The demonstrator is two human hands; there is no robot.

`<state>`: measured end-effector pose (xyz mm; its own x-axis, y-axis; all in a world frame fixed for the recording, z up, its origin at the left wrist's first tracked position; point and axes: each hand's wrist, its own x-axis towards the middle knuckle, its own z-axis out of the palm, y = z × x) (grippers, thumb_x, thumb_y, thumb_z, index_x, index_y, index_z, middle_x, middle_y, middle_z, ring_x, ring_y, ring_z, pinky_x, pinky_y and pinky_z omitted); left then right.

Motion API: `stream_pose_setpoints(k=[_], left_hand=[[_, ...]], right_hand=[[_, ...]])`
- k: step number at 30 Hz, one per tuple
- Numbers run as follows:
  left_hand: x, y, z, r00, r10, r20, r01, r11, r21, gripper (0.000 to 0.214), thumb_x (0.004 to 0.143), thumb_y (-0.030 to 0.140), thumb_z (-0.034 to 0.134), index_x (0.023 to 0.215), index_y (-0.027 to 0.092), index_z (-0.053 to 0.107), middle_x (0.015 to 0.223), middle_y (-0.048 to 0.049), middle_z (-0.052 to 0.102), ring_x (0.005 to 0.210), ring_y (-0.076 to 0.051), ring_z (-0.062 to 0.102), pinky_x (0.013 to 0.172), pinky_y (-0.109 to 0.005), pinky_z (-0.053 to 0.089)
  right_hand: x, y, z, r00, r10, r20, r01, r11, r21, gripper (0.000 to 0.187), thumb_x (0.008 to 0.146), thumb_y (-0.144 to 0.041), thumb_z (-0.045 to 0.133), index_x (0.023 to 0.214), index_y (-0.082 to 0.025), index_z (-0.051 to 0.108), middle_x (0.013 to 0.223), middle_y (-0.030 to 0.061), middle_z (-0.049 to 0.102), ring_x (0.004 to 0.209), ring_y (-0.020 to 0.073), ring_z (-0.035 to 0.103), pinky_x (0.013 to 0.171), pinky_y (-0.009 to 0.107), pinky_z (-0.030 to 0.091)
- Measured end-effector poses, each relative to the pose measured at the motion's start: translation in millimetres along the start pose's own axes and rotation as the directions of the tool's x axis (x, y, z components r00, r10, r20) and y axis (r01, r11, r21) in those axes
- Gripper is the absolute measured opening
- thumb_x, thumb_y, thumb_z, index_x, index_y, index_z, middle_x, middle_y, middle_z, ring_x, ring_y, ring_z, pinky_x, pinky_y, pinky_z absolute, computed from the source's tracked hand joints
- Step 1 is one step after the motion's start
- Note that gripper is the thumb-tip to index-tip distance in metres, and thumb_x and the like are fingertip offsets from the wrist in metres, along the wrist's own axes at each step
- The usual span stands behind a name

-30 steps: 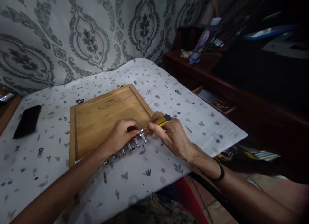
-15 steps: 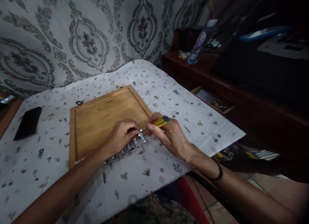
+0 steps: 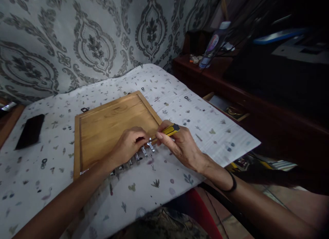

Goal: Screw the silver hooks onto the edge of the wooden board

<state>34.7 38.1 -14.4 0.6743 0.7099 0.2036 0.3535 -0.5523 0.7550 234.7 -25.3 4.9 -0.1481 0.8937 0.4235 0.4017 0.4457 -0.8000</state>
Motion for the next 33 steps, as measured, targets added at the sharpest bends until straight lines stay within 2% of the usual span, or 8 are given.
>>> stream_pose_setpoints(k=[8,15,26,30,33], left_hand=[[-3.0,1.2,-4.9,0.997,0.063,0.046,-0.064,0.997,0.031,0.022,0.097,0.017,0.059,0.084,0.019,0.077,0.087,-0.0069,0.077,0.084,-0.019,0.07,0.078,-0.031,0.053],[-9.3,2.9,-3.9,0.989,0.131,0.067,-0.139,0.981,0.133,0.031,0.101,0.015,0.052,0.09,0.019,0.08,0.093,-0.0086,0.077,0.088,-0.02,0.072,0.081,-0.032,0.056],[-8.6,1.4,-2.0,0.996,0.087,0.029,-0.089,0.995,0.042,0.025,0.098,0.013,0.056,0.091,0.016,0.08,0.093,-0.0082,0.079,0.086,-0.018,0.073,0.078,-0.029,0.055],[-9.8,0.3,-1.7,0.996,0.09,0.008,-0.09,0.995,0.041,0.023,0.097,0.012,0.057,0.095,0.015,0.079,0.093,-0.0077,0.079,0.086,-0.019,0.073,0.079,-0.029,0.054],[-9.4,1.5,-2.8,0.997,0.076,0.014,-0.077,0.995,0.061,0.024,0.097,0.011,0.054,0.093,0.015,0.078,0.09,-0.0062,0.078,0.083,-0.017,0.072,0.075,-0.027,0.053]], right_hand=[[-1.2,-0.8,-0.6,1.0,0.003,0.005,-0.003,1.0,0.007,0.059,0.104,-0.07,0.039,0.079,-0.02,0.058,0.072,0.0025,0.06,0.063,0.0142,0.056,0.057,0.027,0.044],[-1.4,1.0,0.2,1.0,-0.028,-0.009,0.028,1.0,0.007,0.052,0.107,-0.062,0.044,0.08,-0.019,0.058,0.071,0.0012,0.06,0.062,0.0128,0.055,0.057,0.026,0.043],[-2.5,1.1,0.1,1.0,-0.026,-0.002,0.026,1.0,0.001,0.051,0.107,-0.06,0.045,0.08,-0.019,0.057,0.072,0.0015,0.06,0.064,0.0136,0.057,0.059,0.026,0.045],[-2.0,2.1,0.4,0.998,-0.068,-0.011,0.068,0.998,-0.003,0.052,0.107,-0.06,0.045,0.079,-0.019,0.058,0.074,0.0016,0.06,0.063,0.0125,0.056,0.058,0.025,0.044],[-2.1,2.5,0.4,0.998,-0.056,-0.006,0.056,0.998,-0.003,0.054,0.106,-0.062,0.044,0.078,-0.019,0.057,0.074,0.0018,0.06,0.063,0.0129,0.057,0.058,0.026,0.045]])
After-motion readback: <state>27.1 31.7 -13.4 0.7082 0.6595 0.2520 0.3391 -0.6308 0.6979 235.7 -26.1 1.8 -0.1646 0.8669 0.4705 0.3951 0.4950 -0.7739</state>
